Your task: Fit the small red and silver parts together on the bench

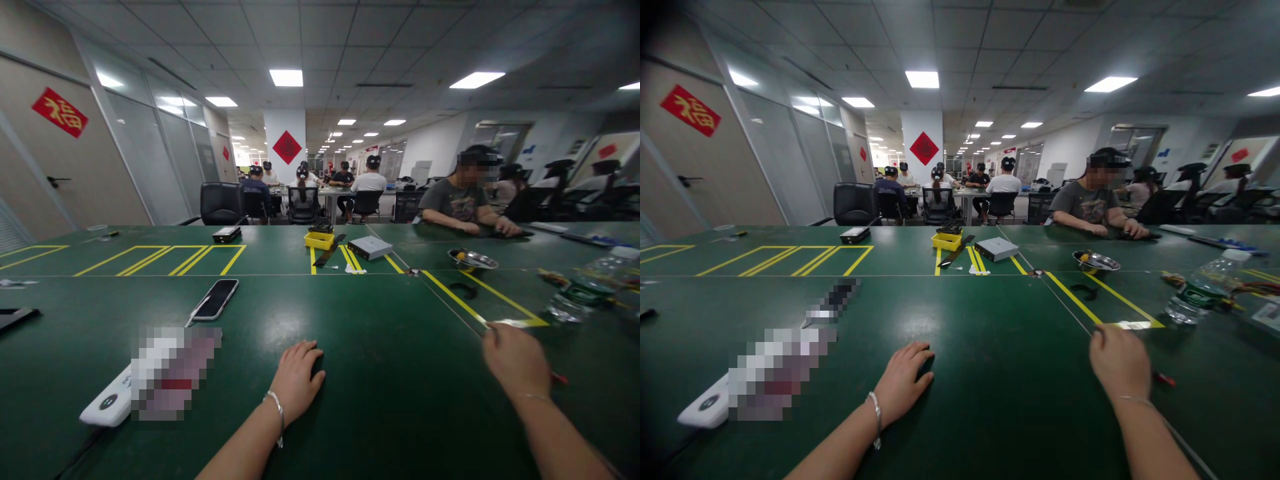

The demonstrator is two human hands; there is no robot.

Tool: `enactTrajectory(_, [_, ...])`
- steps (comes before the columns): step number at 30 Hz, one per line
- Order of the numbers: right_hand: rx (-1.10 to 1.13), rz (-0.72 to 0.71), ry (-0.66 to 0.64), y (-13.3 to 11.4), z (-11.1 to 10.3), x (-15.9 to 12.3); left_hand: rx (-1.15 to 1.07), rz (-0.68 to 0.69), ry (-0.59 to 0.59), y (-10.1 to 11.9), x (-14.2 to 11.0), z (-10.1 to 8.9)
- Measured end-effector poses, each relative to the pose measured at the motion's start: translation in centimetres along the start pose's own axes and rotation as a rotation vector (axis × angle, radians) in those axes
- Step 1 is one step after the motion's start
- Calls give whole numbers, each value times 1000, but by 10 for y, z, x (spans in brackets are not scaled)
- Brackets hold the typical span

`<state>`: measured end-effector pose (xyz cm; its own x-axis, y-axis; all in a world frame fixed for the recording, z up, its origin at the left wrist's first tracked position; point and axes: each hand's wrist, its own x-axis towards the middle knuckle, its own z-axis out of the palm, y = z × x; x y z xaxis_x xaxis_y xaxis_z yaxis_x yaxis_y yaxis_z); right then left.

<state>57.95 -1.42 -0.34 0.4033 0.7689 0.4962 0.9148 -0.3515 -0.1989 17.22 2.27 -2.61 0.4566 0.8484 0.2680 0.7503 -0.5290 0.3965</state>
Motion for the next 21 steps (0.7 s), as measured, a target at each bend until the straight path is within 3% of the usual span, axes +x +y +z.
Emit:
enactTrajectory(5, [323,-515,-309,-146,-2,-40,-10,7,-32,2,-1,-3])
enactTrajectory(7, [407,-604,-433,-180,-1,-63,-16,42,-64,4,-2,-4])
enactTrajectory(10, [476,-684,-608,-198,3,-87,-18,88,-104,6,-3,-6])
enactTrajectory(13, [468,-693,-680,-188,5,-80,-15,96,-127,6,-3,-7])
enactTrajectory(15, [390,-590,-579,-166,3,-59,-17,99,-134,6,-2,-9])
enactTrajectory(19, [112,-245,-217,-87,-11,-12,-27,94,-141,7,-2,-10])
enactTrajectory(21, [61,-126,-140,-39,-19,0,-30,86,-148,7,-2,-10])
